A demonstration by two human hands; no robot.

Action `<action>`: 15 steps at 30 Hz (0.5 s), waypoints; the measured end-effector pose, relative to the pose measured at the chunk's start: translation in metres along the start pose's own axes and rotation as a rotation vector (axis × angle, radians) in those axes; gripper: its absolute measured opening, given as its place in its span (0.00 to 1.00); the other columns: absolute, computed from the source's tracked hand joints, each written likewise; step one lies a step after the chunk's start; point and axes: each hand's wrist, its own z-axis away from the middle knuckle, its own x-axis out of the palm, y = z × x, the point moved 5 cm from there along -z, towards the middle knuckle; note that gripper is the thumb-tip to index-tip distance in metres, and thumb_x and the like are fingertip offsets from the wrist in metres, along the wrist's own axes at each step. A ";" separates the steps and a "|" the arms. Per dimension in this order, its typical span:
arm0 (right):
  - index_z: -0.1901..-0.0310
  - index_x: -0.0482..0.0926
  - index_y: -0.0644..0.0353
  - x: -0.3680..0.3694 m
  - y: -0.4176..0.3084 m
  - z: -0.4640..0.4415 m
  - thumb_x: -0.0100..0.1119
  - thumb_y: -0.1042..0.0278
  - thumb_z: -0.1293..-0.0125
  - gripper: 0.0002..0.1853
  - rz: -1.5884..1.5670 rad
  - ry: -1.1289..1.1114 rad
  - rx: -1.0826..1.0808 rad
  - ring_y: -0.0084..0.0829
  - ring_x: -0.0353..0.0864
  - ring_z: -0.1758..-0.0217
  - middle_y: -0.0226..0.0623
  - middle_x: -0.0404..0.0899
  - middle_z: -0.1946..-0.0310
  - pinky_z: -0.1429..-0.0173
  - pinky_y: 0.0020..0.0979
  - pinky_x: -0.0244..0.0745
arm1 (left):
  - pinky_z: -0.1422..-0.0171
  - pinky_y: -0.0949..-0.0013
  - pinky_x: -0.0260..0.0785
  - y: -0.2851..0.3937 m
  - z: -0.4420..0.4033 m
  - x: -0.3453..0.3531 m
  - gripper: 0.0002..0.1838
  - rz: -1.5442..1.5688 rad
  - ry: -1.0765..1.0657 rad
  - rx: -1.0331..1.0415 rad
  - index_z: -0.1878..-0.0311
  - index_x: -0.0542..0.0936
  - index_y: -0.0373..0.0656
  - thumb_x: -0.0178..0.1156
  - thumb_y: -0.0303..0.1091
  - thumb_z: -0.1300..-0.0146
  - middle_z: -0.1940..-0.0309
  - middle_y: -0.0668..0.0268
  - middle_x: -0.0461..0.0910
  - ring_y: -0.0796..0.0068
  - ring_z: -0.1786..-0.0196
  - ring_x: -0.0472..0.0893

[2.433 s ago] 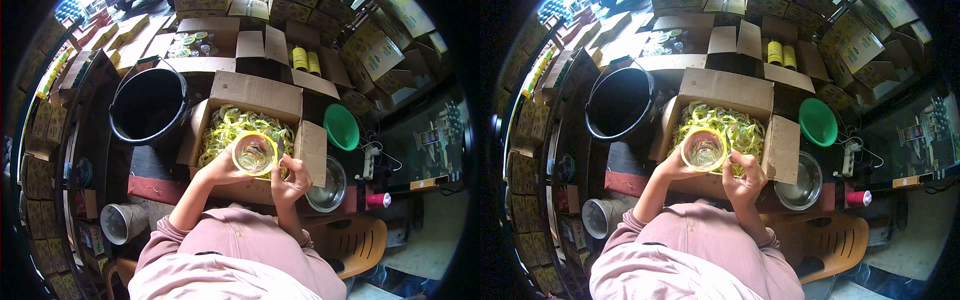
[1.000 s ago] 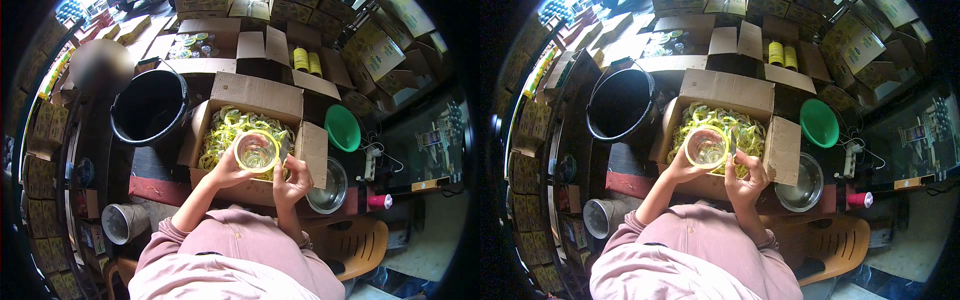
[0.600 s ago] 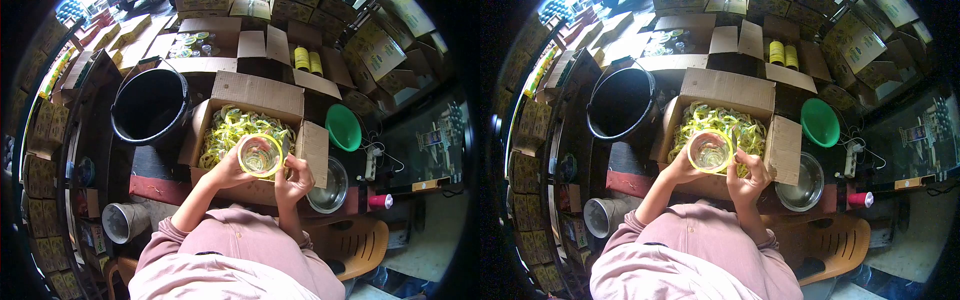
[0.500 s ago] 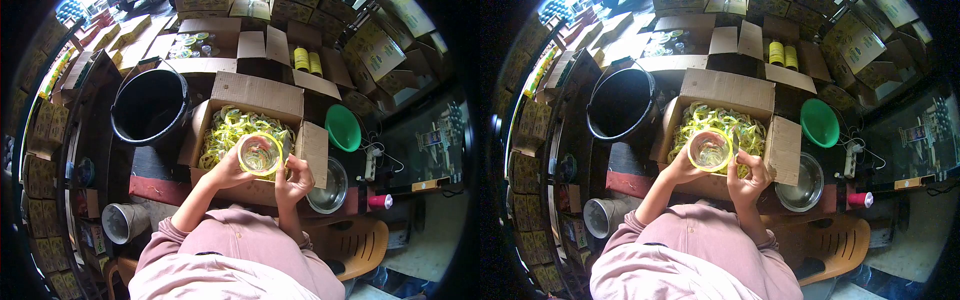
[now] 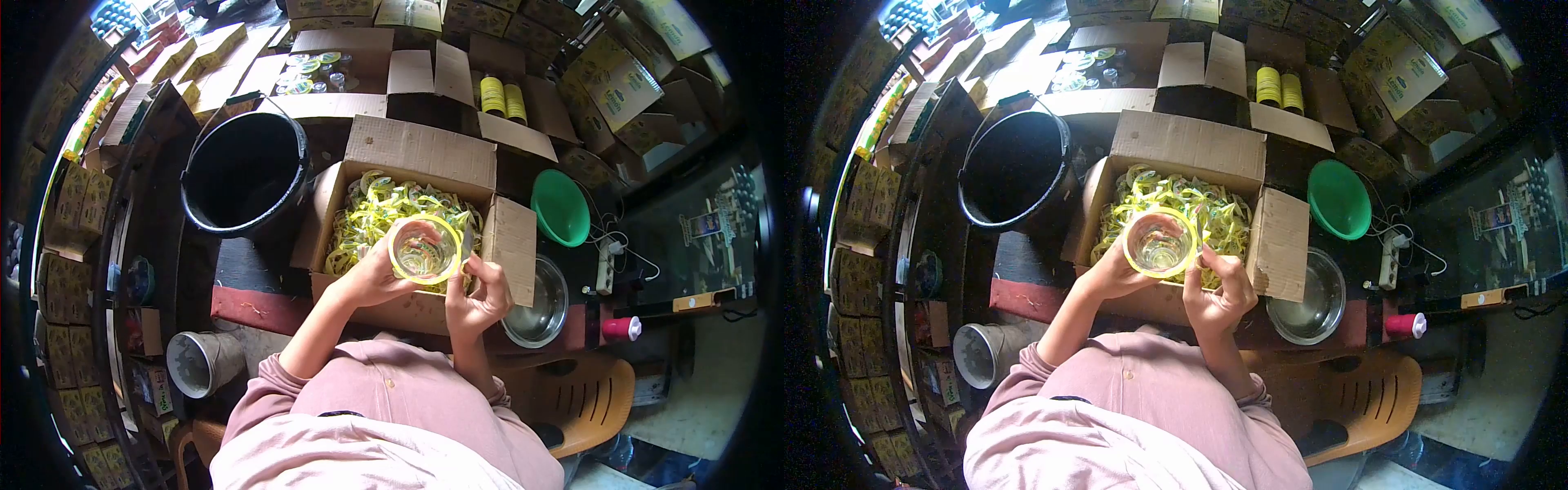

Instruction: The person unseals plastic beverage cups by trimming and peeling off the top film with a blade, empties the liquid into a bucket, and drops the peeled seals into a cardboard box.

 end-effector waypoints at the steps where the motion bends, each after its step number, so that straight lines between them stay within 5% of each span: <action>1: 0.66 0.75 0.69 0.000 -0.001 -0.001 0.61 0.86 0.54 0.12 0.017 -0.019 -0.015 0.25 0.75 0.72 0.36 0.74 0.75 0.64 0.23 0.72 | 0.39 0.67 0.61 0.000 0.000 -0.001 0.34 -0.030 -0.006 -0.003 0.43 0.62 0.38 0.66 0.28 0.53 0.50 0.60 0.68 0.69 0.45 0.69; 8: 0.66 0.77 0.67 0.000 0.012 -0.005 0.62 0.86 0.56 0.12 -0.009 -0.029 0.013 0.24 0.75 0.73 0.35 0.76 0.76 0.65 0.22 0.71 | 0.39 0.67 0.60 0.009 0.001 0.003 0.35 -0.056 -0.083 0.019 0.42 0.61 0.38 0.67 0.30 0.53 0.52 0.61 0.69 0.70 0.46 0.70; 15: 0.65 0.77 0.65 -0.004 0.017 -0.002 0.64 0.82 0.53 0.11 -0.162 0.084 0.208 0.21 0.77 0.72 0.33 0.77 0.74 0.66 0.19 0.71 | 0.43 0.70 0.62 -0.001 -0.002 0.001 0.36 0.334 0.077 0.015 0.42 0.61 0.39 0.68 0.30 0.55 0.52 0.64 0.68 0.74 0.48 0.70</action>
